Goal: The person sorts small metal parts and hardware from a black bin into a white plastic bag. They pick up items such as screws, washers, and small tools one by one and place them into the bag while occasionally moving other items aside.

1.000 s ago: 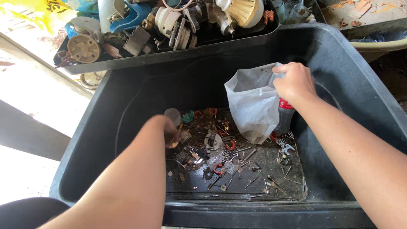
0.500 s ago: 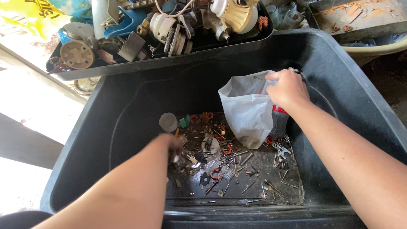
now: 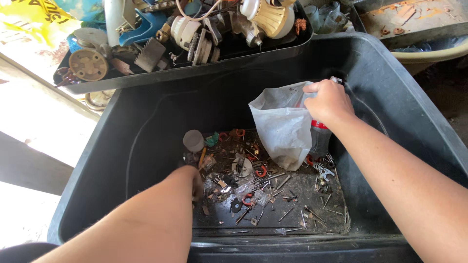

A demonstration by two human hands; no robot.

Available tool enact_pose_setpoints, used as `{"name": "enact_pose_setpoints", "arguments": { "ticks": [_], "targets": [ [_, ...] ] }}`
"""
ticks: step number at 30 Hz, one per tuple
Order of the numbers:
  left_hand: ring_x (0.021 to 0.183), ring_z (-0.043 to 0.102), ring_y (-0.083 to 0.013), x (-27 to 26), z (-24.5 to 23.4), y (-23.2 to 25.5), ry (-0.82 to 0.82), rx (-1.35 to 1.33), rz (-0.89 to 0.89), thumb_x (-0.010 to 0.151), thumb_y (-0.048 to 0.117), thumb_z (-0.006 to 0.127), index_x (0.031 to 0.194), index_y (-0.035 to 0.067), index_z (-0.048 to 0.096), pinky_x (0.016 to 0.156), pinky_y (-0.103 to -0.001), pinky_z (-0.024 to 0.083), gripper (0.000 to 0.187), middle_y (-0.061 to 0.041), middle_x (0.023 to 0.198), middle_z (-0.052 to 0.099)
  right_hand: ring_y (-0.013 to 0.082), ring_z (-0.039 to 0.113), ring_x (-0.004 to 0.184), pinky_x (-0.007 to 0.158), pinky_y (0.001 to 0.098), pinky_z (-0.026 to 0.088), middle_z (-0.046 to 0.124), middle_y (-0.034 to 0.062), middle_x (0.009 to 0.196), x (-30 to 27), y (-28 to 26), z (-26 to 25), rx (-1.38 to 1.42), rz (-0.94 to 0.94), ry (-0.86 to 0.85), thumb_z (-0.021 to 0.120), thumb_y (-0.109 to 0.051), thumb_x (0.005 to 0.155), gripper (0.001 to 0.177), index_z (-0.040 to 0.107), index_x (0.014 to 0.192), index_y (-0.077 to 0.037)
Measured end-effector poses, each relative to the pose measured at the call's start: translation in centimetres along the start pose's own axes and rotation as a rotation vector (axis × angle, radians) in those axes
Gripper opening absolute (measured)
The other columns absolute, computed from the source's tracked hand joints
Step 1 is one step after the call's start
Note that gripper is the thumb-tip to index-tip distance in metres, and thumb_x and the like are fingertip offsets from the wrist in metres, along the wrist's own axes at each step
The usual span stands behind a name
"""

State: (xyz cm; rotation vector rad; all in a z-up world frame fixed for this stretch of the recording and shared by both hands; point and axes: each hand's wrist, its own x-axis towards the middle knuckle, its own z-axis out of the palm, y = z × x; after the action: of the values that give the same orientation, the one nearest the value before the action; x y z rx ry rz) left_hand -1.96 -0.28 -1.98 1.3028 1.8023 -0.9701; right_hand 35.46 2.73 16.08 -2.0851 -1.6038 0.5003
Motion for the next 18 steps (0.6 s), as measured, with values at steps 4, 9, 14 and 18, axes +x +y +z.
{"name": "enact_pose_setpoints", "arguments": {
  "ticks": [4,9,14,18],
  "targets": [
    [0.121,0.067,-0.0258,-3.2,0.6,-0.1,0.136,-0.009,-0.057,0.076,0.039,0.088,0.129,0.013,0.07,0.101,-0.043,0.055,0.061,-0.01,0.133,0.07,0.0366,0.066,0.116,0.102,0.0456,0.051,0.069,0.0184,0.127,0.0,-0.2,0.1,-0.008,0.002,0.002,0.068,-0.011,0.082,0.048,0.074,0.126,-0.028],
    [0.126,0.066,-0.0245,-5.0,0.1,0.1,0.369,-0.121,0.009,0.072,0.04,0.092,0.131,0.015,0.07,0.103,-0.043,0.055,0.068,-0.007,0.136,0.069,0.0362,0.066,0.117,0.103,0.0455,0.05,0.069,0.0181,0.127,-0.3,-0.4,-0.1,-0.007,0.021,-0.011,0.067,-0.01,0.083,0.048,0.074,0.127,-0.029],
    [0.127,0.063,-0.0284,-0.8,0.7,-0.1,0.393,-0.161,0.05,0.073,0.042,0.093,0.134,0.013,0.066,0.106,-0.046,0.053,0.072,-0.009,0.138,0.065,0.0354,0.066,0.116,0.101,0.0449,0.051,0.069,0.0173,0.128,-0.4,-0.5,-0.1,0.013,0.033,-0.023,0.066,-0.009,0.083,0.049,0.074,0.127,-0.028],
    [0.116,0.068,-0.0268,3.4,-0.4,-0.1,0.339,-0.226,0.157,0.074,0.036,0.087,0.126,0.011,0.076,0.101,-0.044,0.055,0.059,-0.013,0.13,0.072,0.0352,0.066,0.116,0.102,0.0441,0.05,0.069,0.0183,0.127,-0.1,-0.1,0.0,0.019,0.015,-0.006,0.068,-0.011,0.082,0.047,0.075,0.126,-0.027]
  ]
}}
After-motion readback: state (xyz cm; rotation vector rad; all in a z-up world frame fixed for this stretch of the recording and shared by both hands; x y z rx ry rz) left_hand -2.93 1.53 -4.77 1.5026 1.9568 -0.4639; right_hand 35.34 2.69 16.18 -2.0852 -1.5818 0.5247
